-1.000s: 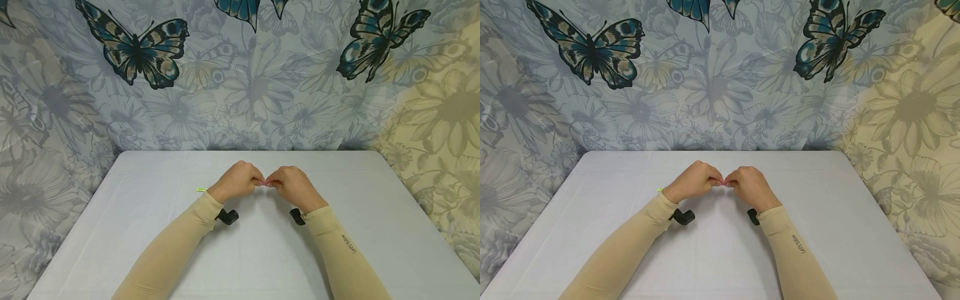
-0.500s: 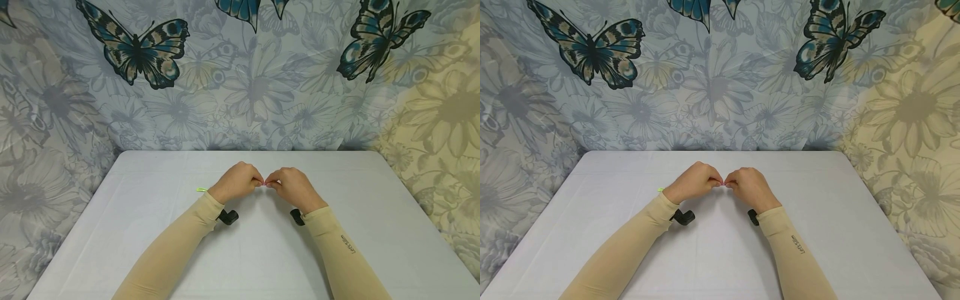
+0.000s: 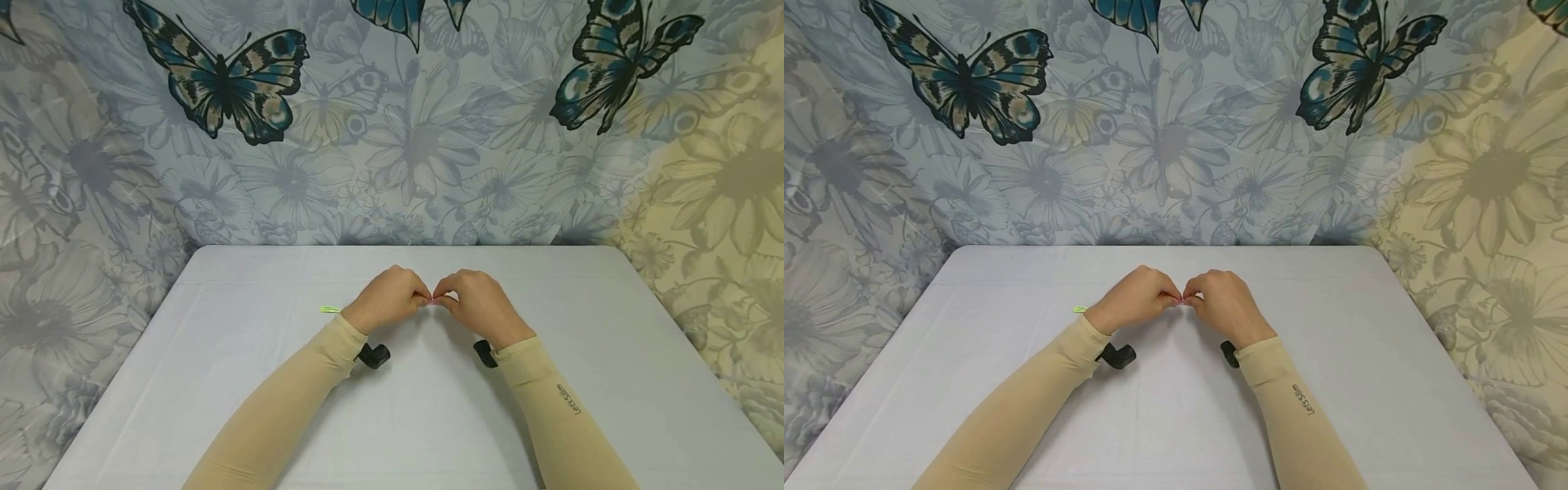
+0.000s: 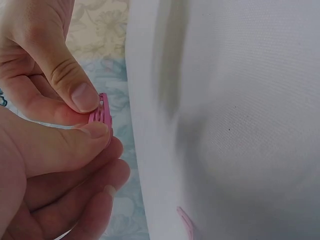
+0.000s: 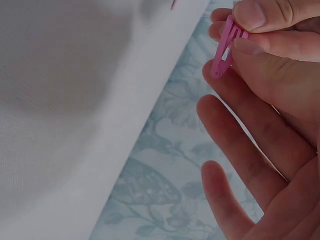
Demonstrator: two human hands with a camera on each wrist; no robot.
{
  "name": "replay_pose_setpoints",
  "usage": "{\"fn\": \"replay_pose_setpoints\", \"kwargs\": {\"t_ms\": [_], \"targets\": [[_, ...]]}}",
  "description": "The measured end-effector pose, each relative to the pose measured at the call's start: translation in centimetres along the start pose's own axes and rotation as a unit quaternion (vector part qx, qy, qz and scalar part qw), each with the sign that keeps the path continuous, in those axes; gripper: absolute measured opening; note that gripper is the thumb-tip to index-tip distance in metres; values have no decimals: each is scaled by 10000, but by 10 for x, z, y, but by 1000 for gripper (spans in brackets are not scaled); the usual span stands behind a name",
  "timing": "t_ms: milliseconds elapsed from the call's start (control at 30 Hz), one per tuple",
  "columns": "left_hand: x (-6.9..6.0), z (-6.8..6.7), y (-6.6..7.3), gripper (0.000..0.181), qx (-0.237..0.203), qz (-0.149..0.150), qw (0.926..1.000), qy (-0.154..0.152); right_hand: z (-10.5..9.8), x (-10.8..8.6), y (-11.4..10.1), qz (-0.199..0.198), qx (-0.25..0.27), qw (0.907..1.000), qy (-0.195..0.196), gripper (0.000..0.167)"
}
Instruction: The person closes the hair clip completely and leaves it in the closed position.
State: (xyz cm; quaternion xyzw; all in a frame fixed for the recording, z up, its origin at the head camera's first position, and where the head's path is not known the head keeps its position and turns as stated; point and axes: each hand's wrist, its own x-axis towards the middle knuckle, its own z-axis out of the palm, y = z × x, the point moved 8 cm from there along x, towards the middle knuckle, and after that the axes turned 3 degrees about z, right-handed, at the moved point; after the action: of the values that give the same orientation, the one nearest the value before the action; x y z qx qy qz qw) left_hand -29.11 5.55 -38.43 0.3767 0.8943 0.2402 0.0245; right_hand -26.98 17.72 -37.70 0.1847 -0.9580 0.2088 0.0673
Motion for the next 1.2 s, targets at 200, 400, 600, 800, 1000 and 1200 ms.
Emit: {"fn": "replay_pose_setpoints", "kwargs": {"t_ms": [200,400,600,800,1000,1200], "targets": [[-2,2,-4,15,-25,-115,9999,-32,4,2,-4,-215,-4,9998,-24,4],[0,2,-6,16,16,-217,9997,-77,9,4,-1,-334,-167,9993,-49,3],[2,1,-8,17,41,-432,9991,30,16,2,10,-450,-546,9975,-15,7],[-5,-9,-14,17,-63,-597,9978,264,32,7,22,-247,-438,9983,-310,8],[-33,-28,-26,20,115,-724,9963,453,35,9,33,83,-393,9980,-484,4],[-85,-52,-46,19,745,-798,9891,989,29,-6,47,363,-363,9972,-538,12]]}}
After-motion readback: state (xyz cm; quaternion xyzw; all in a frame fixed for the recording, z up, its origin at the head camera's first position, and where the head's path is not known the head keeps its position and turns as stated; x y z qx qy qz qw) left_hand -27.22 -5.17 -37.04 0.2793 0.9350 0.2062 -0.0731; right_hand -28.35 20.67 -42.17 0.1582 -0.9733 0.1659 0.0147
